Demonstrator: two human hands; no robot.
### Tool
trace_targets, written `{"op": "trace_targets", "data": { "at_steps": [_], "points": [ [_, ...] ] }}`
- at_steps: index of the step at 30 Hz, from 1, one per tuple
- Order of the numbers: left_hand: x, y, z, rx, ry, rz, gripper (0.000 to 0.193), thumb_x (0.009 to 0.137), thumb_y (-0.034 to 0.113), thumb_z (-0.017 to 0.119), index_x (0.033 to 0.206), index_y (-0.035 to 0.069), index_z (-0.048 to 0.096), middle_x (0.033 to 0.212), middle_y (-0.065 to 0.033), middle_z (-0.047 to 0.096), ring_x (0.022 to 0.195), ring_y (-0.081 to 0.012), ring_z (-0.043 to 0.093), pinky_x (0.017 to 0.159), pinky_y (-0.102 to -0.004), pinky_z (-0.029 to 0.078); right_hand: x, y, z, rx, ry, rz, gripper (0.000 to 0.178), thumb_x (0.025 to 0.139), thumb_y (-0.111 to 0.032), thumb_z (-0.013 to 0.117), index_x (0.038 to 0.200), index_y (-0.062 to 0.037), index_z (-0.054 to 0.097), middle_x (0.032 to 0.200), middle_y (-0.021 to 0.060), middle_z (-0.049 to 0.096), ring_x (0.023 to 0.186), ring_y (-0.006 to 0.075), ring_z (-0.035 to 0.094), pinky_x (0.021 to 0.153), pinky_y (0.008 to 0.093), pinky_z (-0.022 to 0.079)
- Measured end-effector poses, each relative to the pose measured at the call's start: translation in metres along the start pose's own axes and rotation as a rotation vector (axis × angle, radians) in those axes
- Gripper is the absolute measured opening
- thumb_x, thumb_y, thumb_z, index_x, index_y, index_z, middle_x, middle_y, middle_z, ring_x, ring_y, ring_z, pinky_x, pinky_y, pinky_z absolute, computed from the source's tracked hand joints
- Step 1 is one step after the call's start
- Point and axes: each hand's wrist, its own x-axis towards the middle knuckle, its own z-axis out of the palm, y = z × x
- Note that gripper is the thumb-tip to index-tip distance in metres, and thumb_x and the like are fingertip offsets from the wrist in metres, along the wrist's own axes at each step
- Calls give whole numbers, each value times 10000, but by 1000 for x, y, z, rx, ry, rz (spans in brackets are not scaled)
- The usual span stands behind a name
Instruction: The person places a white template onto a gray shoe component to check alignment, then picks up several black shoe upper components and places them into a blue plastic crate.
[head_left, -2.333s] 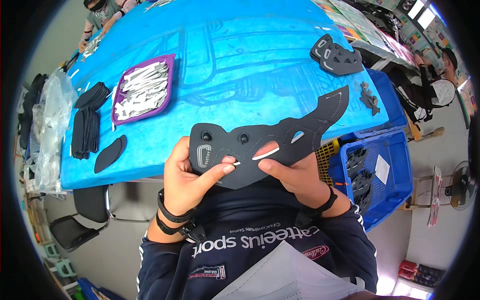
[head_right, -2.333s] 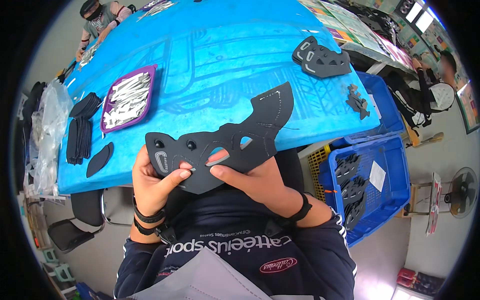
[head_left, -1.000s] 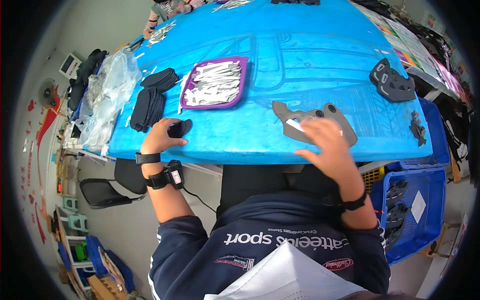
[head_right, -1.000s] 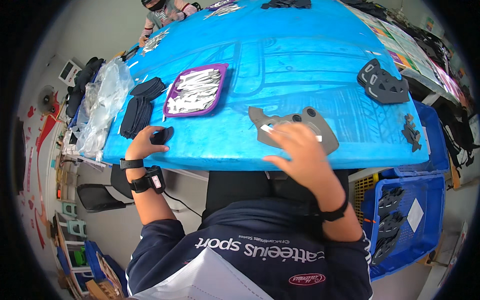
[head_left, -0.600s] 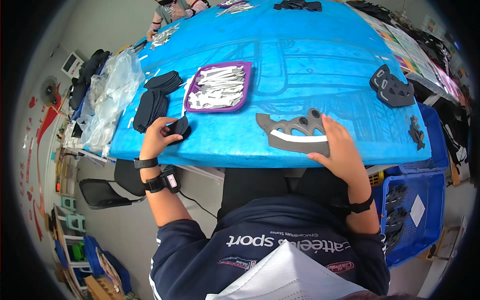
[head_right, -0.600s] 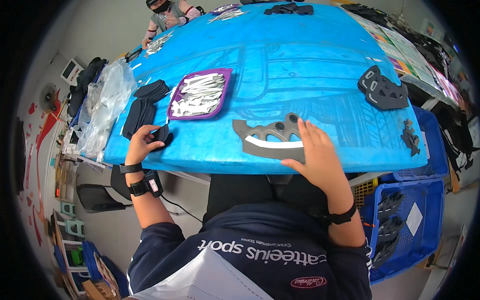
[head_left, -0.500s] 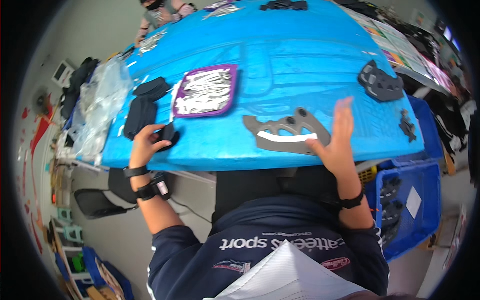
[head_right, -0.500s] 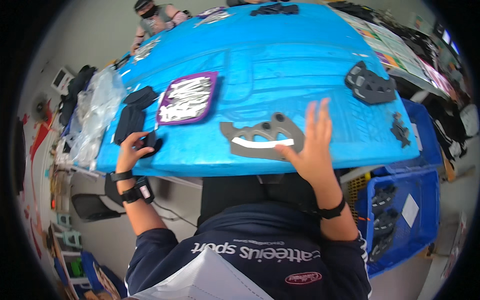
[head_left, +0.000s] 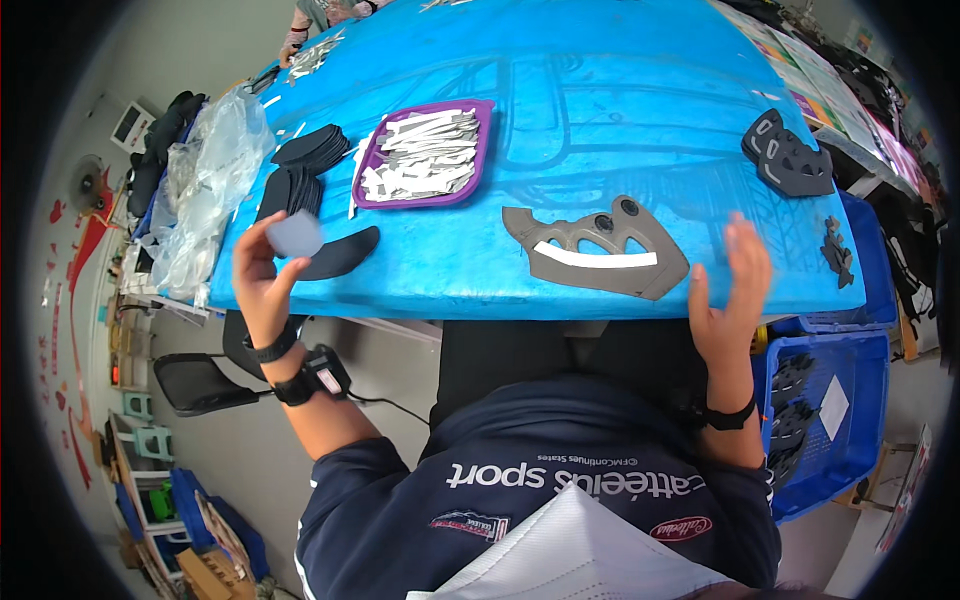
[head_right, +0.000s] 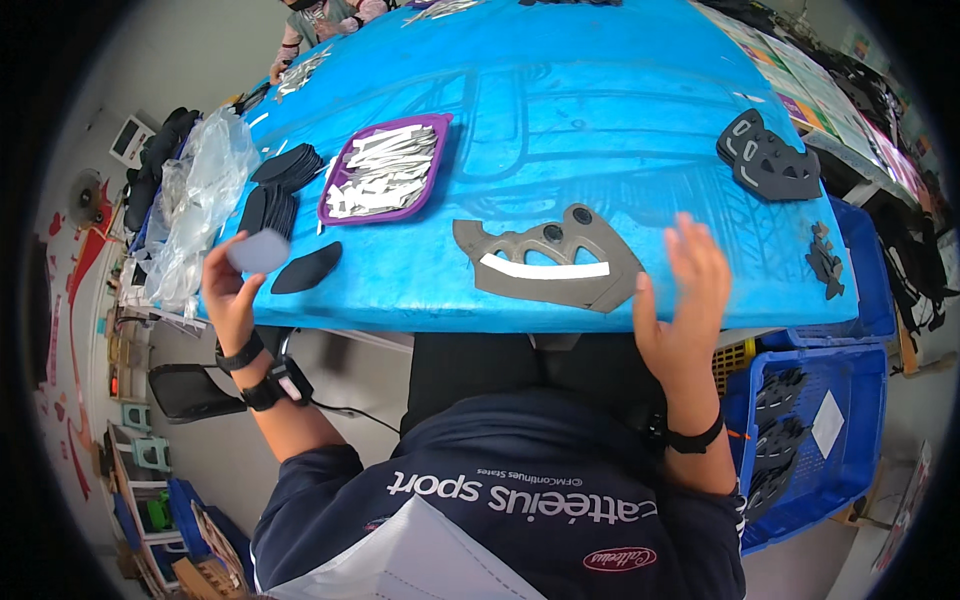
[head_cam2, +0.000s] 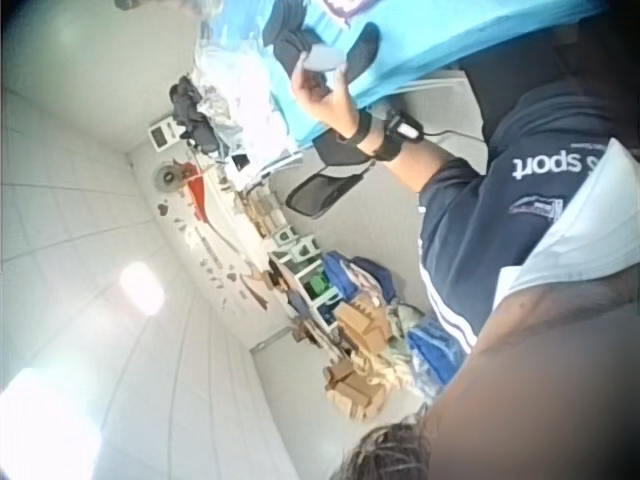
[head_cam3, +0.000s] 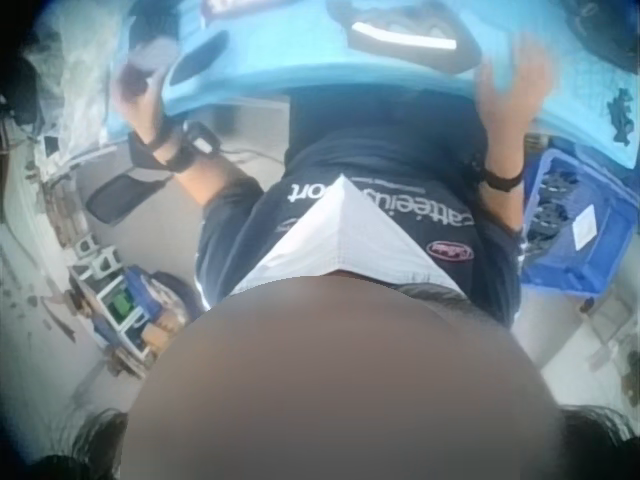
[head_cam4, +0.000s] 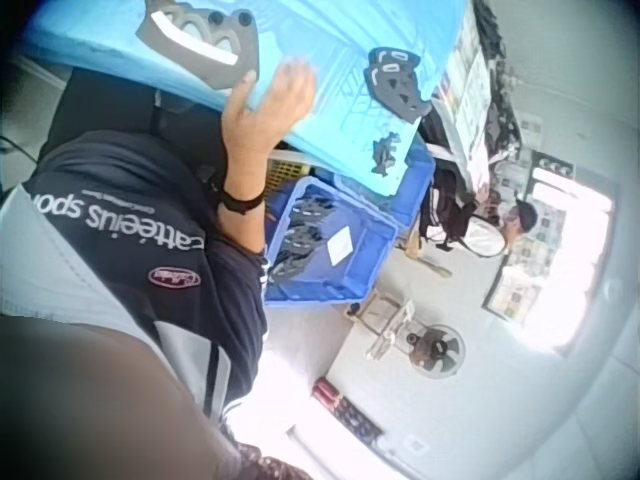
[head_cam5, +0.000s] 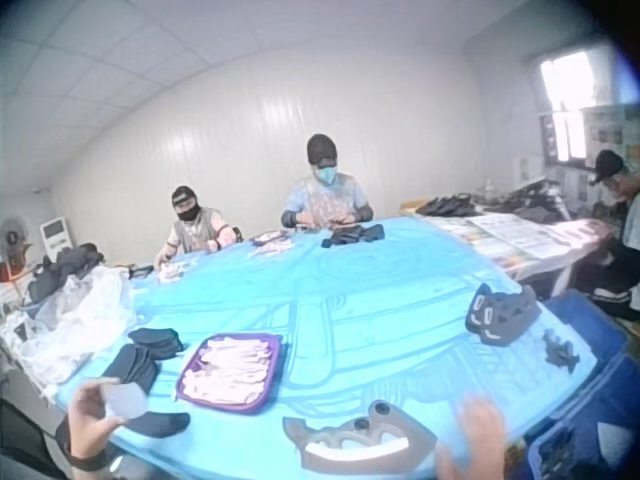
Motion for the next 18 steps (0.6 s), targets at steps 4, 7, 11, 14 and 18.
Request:
{"op": "trace_targets", "data": {
  "at_steps": [4,7,11,14,18],
  "points": [
    [-21,42,71,-423,199,187,815,589,399,912,1193,53,487,1166,-170,608,985,-263,602,898,-420,489,12,-33,2,601,-219,31,606,789,-116,734,1339,-30,495,1421,173,464,1230,333,524,991,399,425],
    [-26,73,130,-435,-134,246,762,603,387,898,1173,28,540,1113,-176,632,994,-289,622,874,-423,508,19,-62,1,610,-193,-143,709,735,-212,811,1340,-15,498,1396,178,480,1204,346,539,982,403,441],
    [-17,103,172,-226,-630,369,732,687,269,869,1272,-12,529,1135,-193,630,1063,-304,623,933,-411,480,24,-75,3,800,-347,-127,828,700,-260,840,1377,7,446,1377,194,484,1203,340,533,980,416,448],
    [-20,104,202,-692,-456,112,727,715,239,855,1296,-18,501,1209,-198,594,1114,-302,598,953,-422,466,23,-66,4,707,-260,-44,798,708,-233,836,1366,6,454,1367,186,497,1184,326,550,955,402,470],
    [-31,90,218,-1129,-169,-477,780,779,311,803,1356,-9,388,1264,-203,564,1169,-357,568,1010,-483,446,18,-47,7,696,-316,90,792,704,-207,835,1366,-2,452,1338,156,539,1159,305,573,942,395,484]
  ]
}}
